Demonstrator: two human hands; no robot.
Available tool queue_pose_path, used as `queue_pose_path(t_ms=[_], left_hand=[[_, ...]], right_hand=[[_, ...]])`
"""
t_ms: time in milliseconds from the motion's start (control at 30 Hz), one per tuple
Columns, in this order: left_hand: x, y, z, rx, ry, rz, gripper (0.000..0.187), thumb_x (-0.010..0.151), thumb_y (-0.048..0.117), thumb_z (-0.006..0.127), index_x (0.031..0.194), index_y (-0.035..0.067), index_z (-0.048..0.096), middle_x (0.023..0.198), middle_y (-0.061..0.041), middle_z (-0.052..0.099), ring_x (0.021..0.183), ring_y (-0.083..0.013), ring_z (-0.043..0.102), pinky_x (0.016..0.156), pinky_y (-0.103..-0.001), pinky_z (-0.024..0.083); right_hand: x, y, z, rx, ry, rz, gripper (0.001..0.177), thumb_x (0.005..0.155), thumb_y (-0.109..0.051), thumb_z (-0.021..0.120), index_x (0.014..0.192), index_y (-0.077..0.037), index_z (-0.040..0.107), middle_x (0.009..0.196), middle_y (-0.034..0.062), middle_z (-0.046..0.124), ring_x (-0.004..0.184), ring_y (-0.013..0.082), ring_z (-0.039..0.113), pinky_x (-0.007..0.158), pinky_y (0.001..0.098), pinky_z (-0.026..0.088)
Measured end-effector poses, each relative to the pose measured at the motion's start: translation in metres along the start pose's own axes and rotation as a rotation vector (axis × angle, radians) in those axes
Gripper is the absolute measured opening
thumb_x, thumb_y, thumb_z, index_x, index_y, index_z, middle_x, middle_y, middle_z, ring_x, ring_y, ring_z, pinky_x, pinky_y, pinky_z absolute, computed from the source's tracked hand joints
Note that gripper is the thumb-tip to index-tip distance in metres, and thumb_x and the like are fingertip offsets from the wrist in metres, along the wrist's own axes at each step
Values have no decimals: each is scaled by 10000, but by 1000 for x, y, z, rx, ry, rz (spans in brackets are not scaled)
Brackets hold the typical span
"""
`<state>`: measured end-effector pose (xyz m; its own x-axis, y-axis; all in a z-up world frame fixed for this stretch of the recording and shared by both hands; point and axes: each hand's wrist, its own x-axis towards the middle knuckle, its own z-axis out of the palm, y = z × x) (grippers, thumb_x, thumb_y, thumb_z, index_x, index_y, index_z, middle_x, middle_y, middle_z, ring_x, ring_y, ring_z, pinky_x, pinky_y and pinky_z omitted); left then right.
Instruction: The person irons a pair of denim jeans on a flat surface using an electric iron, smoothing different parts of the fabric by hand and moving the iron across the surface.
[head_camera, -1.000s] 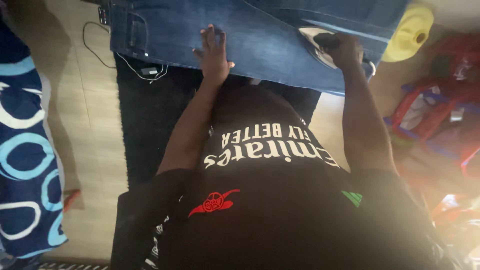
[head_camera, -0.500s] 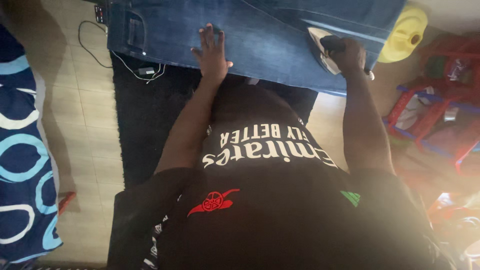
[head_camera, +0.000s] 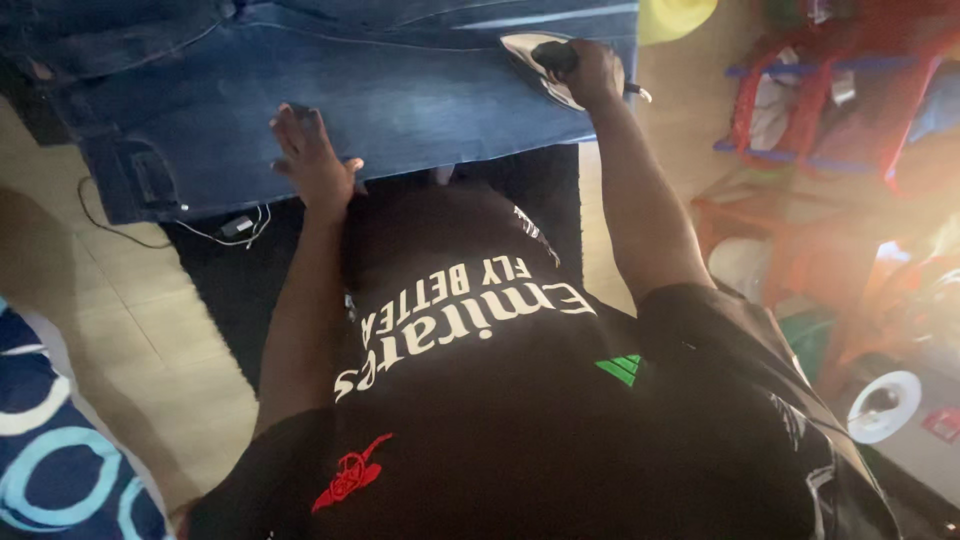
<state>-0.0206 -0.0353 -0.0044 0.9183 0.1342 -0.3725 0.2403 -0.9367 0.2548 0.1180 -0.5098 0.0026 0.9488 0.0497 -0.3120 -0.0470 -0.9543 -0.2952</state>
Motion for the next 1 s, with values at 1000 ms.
queue_pose_path(t_ms=[1000], left_hand=[[-15, 5, 28, 22, 1, -200, 927, 923, 380, 841, 1625, 126, 291, 1723, -218, 58, 1564, -457, 103, 1187, -680, 260]], right_hand=[[-35, 121, -38, -3, 0, -196, 173, 959, -330, 748, 1008, -177, 814, 932, 146, 744, 873, 378, 716, 821, 517, 540]])
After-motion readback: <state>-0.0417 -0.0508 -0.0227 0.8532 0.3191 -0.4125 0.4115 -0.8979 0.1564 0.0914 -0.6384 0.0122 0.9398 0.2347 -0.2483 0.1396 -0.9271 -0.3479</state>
